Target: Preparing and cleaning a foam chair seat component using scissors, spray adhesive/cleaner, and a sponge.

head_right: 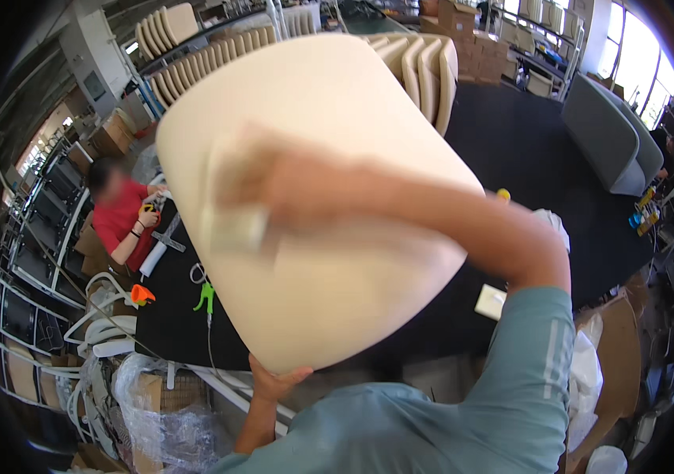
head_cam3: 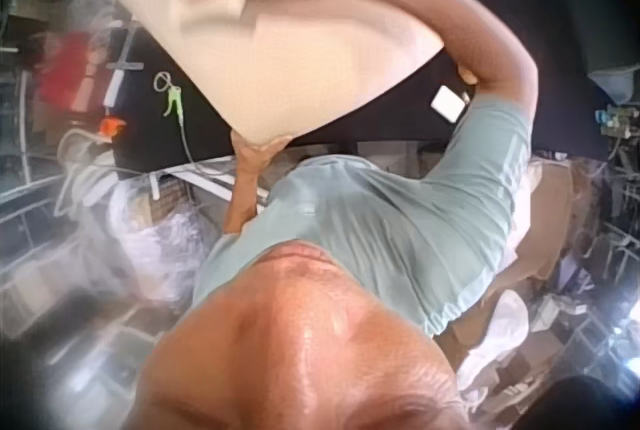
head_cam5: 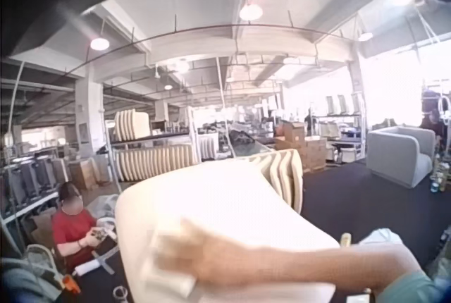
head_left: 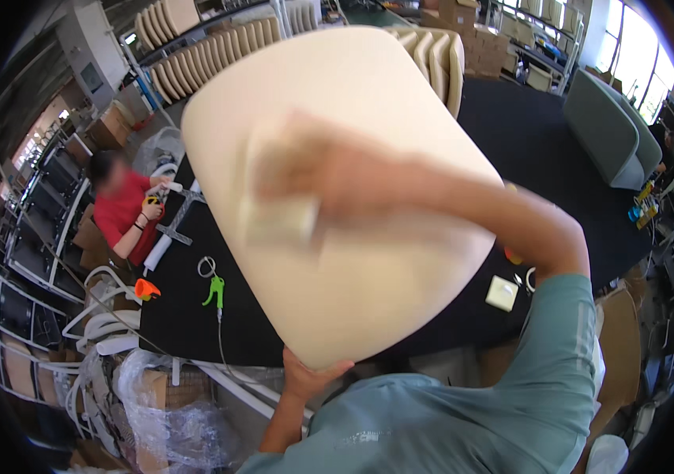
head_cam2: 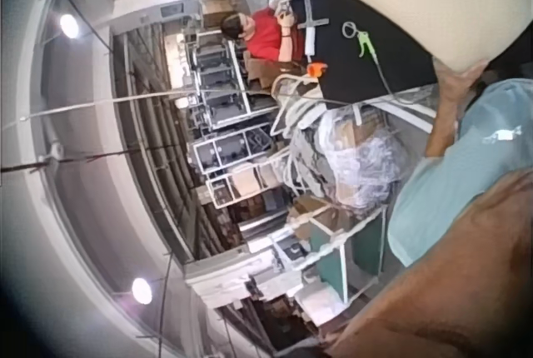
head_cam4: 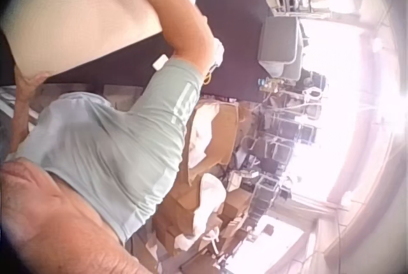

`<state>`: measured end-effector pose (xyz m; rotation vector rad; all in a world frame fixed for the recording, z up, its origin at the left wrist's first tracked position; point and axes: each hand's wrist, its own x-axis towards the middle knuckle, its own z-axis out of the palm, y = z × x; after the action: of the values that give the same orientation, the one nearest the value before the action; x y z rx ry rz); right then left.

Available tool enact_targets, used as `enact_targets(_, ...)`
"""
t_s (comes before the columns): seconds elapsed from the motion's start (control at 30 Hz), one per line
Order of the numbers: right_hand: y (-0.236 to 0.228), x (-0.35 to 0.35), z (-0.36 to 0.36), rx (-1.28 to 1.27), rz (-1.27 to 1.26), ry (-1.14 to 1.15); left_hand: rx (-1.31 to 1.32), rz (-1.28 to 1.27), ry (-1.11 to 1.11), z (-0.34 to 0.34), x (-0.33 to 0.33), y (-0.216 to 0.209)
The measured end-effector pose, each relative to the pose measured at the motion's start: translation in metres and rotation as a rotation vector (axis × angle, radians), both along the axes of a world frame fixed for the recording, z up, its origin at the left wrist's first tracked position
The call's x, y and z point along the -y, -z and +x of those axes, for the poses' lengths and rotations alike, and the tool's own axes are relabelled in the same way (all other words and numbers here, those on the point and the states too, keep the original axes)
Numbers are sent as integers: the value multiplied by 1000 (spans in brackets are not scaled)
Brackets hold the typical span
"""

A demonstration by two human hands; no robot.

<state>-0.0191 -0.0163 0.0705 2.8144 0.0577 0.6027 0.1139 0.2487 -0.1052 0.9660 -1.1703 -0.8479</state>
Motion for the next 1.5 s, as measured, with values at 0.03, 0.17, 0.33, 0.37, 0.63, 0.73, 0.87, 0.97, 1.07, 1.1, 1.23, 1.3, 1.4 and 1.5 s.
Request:
enact_targets(0.03, -19, 37, -26, 91, -193, 196, 22, -4, 12, 5, -5, 1)
enact_targets(0.17, -14, 62, -116, 482, 573, 400, 56, -5, 94, 15, 5, 6)
enact_targets(0.33, 50, -103, -99, -58, 446, -158, 21, 15, -14, 25, 6, 10)
enact_targets(0.37, 30, -99, -105, -169, 164, -152, 3, 0, -51, 26, 6, 11)
enact_targets(0.63, 55, 72, -233, 522, 966, 767, -54, 14, -87, 24, 16, 13)
enact_targets(0.73, 91, 32, -246, 735, 818, 687, -74, -25, -178, 24, 15, 15)
enact_targets(0.87, 95, -79, -218, 359, 404, 609, -100, -17, -218, 30, 13, 25)
enact_targets(0.97, 50, -93, -175, 75, 416, 144, -106, 26, -153, 44, 11, 31)
enact_targets(1.07, 28, -32, -108, 2, 232, -90, -107, 53, -143, 46, 1, 39)
enact_targets(1.1, 20, -2, -86, 36, 142, -46, -110, 58, -154, 47, -2, 40)
enact_targets(1.23, -28, 137, -53, 349, -75, 160, -73, 100, -156, 41, -11, 42)
enact_targets(1.3, -54, 189, -64, 544, 147, 293, 22, 79, -137, 43, -13, 45)
enact_targets(1.4, -60, 239, -84, 664, 666, 496, 103, 94, -83, 46, -13, 46)
enact_targets(1.5, -24, 217, -112, 735, 856, 378, 45, 143, -67, 57, -11, 41)
